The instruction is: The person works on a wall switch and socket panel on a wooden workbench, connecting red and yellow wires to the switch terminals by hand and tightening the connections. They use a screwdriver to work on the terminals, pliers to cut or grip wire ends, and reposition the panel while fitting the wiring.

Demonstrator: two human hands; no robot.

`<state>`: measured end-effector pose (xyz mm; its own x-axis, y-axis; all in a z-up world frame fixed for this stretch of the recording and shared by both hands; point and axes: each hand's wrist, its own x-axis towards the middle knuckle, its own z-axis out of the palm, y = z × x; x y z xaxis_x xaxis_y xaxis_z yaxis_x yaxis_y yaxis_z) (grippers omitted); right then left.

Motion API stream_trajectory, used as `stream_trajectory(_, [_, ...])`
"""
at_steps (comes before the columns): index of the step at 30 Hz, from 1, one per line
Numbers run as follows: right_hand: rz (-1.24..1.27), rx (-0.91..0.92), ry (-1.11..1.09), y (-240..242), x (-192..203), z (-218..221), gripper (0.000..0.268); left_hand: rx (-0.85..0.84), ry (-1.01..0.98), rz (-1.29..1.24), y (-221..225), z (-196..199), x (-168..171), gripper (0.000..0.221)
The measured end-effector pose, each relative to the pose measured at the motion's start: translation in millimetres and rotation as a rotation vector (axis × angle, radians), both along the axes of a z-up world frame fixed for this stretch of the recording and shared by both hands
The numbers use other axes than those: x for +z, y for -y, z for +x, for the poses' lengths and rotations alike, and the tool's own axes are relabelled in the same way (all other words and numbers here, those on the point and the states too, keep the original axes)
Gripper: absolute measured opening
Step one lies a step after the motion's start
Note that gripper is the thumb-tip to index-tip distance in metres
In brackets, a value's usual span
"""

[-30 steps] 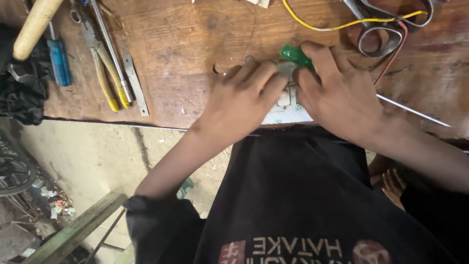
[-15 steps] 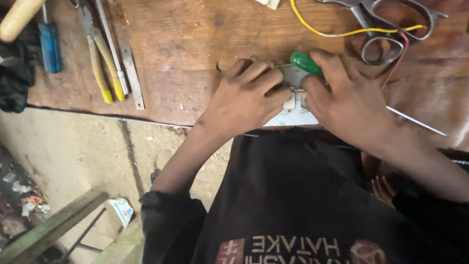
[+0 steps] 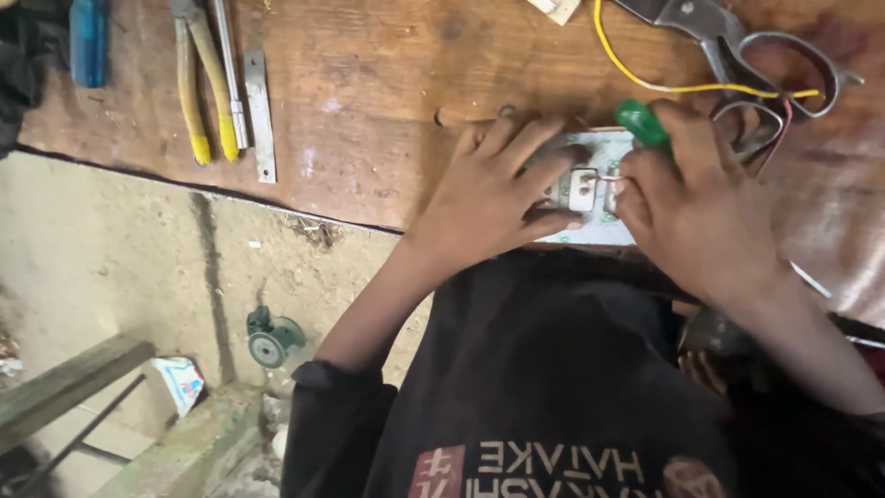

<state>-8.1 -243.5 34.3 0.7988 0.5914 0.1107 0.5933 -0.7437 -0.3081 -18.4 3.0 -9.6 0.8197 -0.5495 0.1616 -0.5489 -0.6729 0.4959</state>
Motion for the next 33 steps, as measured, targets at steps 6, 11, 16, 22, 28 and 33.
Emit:
stream_trajectory(6, [0.025, -0.053, 0.048, -3, 4, -4, 0.018, 0.020, 0.109, 0.007, 3, -4, 8, 0.052])
stream_trajectory(11, [-0.090, 0.088, -0.050, 3, 11, -1, 0.016, 0.006, 0.053, -0.027, 3, -3, 2, 0.050])
stream_trajectory(16, [-0.175, 0.109, 0.028, 0, 12, 7, 0.017, 0.011, 0.070, -0.033, 3, 1, 0, 0.051])
stream_trajectory(22, [-0.142, 0.134, 0.030, -5, 24, 8, 0.015, -0.009, 0.017, -0.073, 7, 0, -2, 0.057])
stream_trajectory(28, [-0.400, 0.151, 0.248, 9, 22, -3, 0.011, -0.009, 0.014, -0.068, 10, 2, -5, 0.058])
stream_trajectory(33, [-0.043, -0.202, -0.179, 90, 26, 8, 0.017, -0.027, 0.081, -0.091, 14, -2, 4, 0.054])
